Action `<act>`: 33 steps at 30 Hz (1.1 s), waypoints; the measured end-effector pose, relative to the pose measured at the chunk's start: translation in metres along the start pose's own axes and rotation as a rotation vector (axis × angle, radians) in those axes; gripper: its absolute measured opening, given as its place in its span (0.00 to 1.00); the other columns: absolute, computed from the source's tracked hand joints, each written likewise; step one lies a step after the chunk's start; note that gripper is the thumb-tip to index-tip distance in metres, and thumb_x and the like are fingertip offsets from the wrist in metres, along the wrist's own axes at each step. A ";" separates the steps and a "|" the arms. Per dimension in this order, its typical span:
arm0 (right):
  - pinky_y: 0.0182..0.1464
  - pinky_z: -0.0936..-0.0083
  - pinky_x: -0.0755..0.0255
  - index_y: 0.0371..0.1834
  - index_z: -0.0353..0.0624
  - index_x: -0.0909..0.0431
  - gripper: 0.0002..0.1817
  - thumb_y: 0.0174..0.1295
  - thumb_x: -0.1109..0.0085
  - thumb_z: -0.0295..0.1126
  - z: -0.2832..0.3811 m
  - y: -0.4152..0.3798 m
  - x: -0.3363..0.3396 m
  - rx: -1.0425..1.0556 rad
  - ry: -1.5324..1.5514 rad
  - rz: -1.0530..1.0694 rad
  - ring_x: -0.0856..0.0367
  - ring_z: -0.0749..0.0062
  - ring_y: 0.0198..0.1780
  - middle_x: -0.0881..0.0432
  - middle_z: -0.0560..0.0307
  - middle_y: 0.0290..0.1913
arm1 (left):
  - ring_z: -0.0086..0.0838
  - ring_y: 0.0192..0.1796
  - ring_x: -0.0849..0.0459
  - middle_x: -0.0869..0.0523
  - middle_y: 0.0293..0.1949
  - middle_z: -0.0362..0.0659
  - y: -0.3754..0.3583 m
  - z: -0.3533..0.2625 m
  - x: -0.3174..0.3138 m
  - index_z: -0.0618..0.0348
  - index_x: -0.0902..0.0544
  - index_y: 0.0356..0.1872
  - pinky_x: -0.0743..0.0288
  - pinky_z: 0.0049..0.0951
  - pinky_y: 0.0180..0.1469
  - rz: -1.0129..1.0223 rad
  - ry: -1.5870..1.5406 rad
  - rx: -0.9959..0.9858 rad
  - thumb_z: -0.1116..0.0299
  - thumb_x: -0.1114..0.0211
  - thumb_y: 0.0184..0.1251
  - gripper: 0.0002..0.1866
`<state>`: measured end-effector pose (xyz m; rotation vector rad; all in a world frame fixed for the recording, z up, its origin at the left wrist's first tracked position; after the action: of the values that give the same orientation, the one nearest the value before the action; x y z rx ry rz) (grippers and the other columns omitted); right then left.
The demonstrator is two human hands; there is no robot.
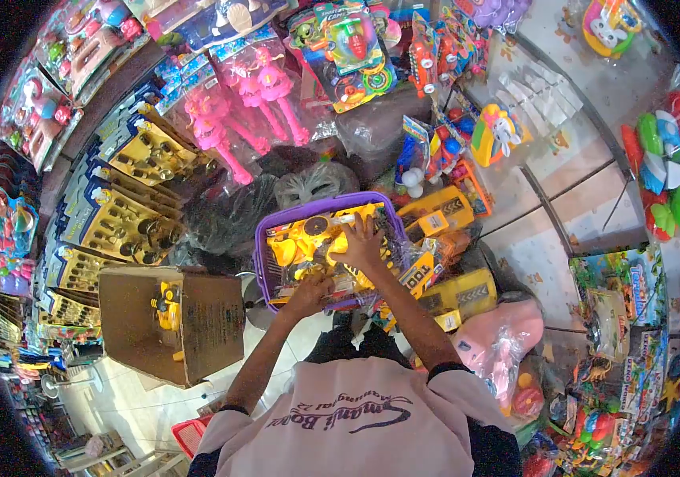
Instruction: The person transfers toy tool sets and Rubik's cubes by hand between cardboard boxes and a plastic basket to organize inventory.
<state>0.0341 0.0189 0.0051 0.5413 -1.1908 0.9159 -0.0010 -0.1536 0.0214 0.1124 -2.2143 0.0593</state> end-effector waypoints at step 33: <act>0.54 0.47 0.40 0.48 0.53 0.25 0.18 0.53 0.36 0.39 -0.010 0.001 0.030 0.347 0.049 -0.282 0.38 0.60 0.62 0.32 0.63 0.58 | 0.52 0.74 0.57 0.56 0.73 0.53 0.023 0.056 0.004 0.31 0.44 0.70 0.65 0.75 0.62 -0.121 0.310 0.464 0.43 0.37 0.53 0.42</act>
<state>0.0417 0.0362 0.0300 0.9355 -0.8861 0.8897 -0.0501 -0.1359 -0.0091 0.4615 -1.8455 0.4912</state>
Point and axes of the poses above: each hand's wrist, its own y-axis towards the middle knuckle, its own x-axis out of the back of the hand, z = x × y, the point moved 6 cm from there along y, towards the middle knuckle
